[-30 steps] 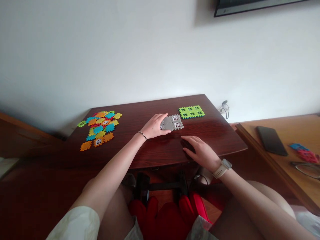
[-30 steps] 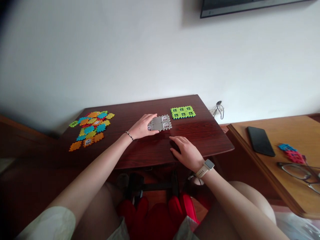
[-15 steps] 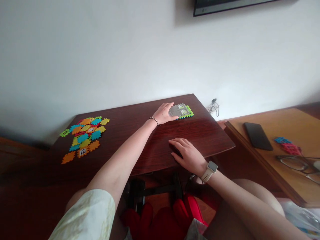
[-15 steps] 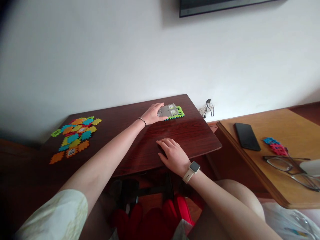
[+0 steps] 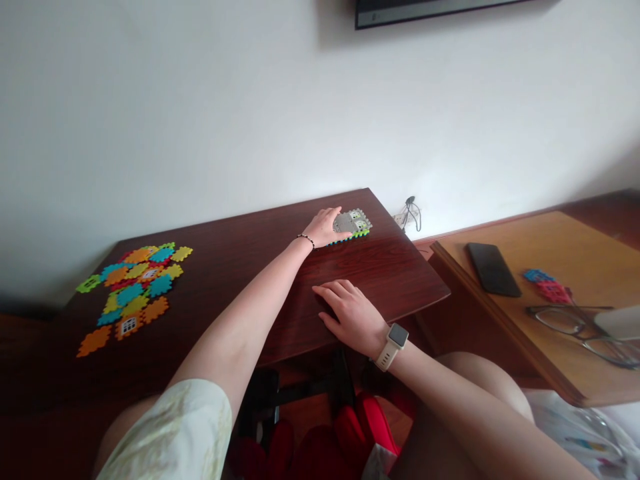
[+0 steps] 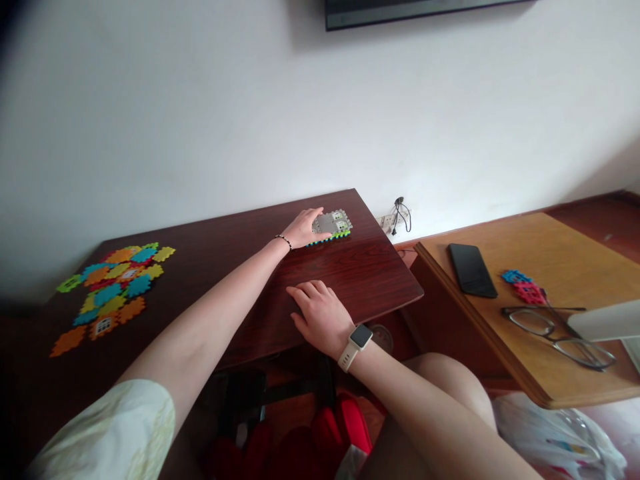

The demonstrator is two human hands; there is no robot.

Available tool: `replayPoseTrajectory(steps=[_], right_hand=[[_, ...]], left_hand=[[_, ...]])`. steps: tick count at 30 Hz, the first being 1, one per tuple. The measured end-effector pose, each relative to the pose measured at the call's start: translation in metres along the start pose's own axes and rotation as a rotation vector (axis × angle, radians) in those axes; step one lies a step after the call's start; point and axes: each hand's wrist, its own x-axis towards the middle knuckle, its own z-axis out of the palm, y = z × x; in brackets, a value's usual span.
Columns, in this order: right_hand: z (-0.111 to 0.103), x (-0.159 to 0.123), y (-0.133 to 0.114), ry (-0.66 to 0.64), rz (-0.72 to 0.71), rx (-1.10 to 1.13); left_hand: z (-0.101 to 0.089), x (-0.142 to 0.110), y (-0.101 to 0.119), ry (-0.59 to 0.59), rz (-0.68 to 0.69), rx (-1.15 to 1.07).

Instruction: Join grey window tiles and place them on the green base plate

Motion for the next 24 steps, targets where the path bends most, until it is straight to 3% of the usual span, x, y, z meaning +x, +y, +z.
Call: replayPoseTrajectory(steps=[18,24], right_hand=[[-0.004,0.003,-0.003,-0.021,0.034,-0.001],[-0.019,0.014,0.017,0.048,0.068,0.084]], left_hand=[[-0.004,-0.001,0.001,-0.106,-0.036,0.026],[-0.011,-0.014,-0.006,-0.062,-0.031,-0.041]])
